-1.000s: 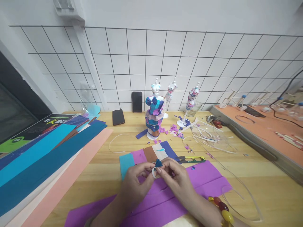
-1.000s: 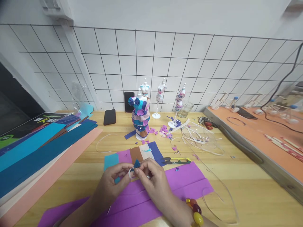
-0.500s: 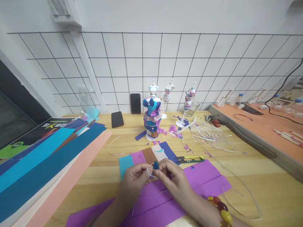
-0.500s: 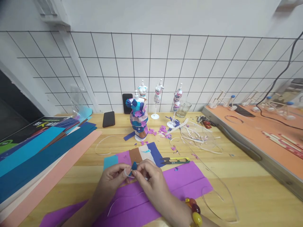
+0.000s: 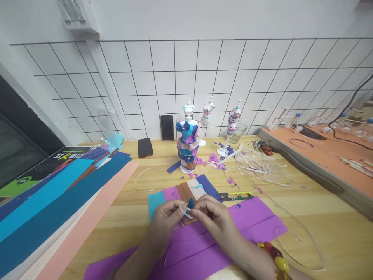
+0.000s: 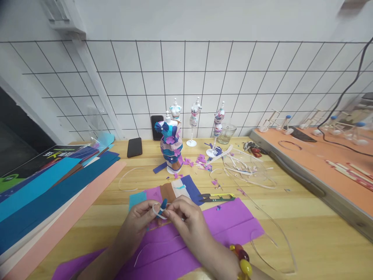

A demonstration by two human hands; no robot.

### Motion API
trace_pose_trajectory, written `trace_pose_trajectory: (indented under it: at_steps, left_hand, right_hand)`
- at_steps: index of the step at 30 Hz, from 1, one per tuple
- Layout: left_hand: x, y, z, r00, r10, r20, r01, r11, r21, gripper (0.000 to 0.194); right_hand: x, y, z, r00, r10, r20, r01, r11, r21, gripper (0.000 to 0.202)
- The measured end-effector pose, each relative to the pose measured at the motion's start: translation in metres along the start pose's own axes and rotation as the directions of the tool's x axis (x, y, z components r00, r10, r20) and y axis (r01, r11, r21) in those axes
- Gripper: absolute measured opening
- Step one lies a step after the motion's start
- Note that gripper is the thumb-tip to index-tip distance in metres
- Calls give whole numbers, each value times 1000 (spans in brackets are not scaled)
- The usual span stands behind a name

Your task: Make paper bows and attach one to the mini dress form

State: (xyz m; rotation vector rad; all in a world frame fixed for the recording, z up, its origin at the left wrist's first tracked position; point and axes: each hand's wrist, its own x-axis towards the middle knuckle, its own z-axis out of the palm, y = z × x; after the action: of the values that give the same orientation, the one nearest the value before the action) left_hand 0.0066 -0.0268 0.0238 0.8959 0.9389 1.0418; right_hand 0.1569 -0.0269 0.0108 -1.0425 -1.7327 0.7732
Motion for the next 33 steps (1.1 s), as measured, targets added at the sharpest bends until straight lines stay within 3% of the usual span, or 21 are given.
trace_pose_trajectory:
  at_steps: [11, 24, 33]
  left_hand:
    - [3, -4, -2, 995, -29, 93, 39, 993, -109, 25]
    - [4, -5, -2, 1000, -4, 26, 5, 1000, -24, 26]
    - [7, -11, -9, 979, -42, 200, 63, 993, -97, 21]
  right_hand:
    - [3, 4, -2, 1000, 0, 17, -2, 993, 116, 9]
    - [1, 4, -2, 1000, -27, -13, 28, 999, 18, 9]
    - [4, 2, -4, 997, 23, 73, -34, 988, 150, 10]
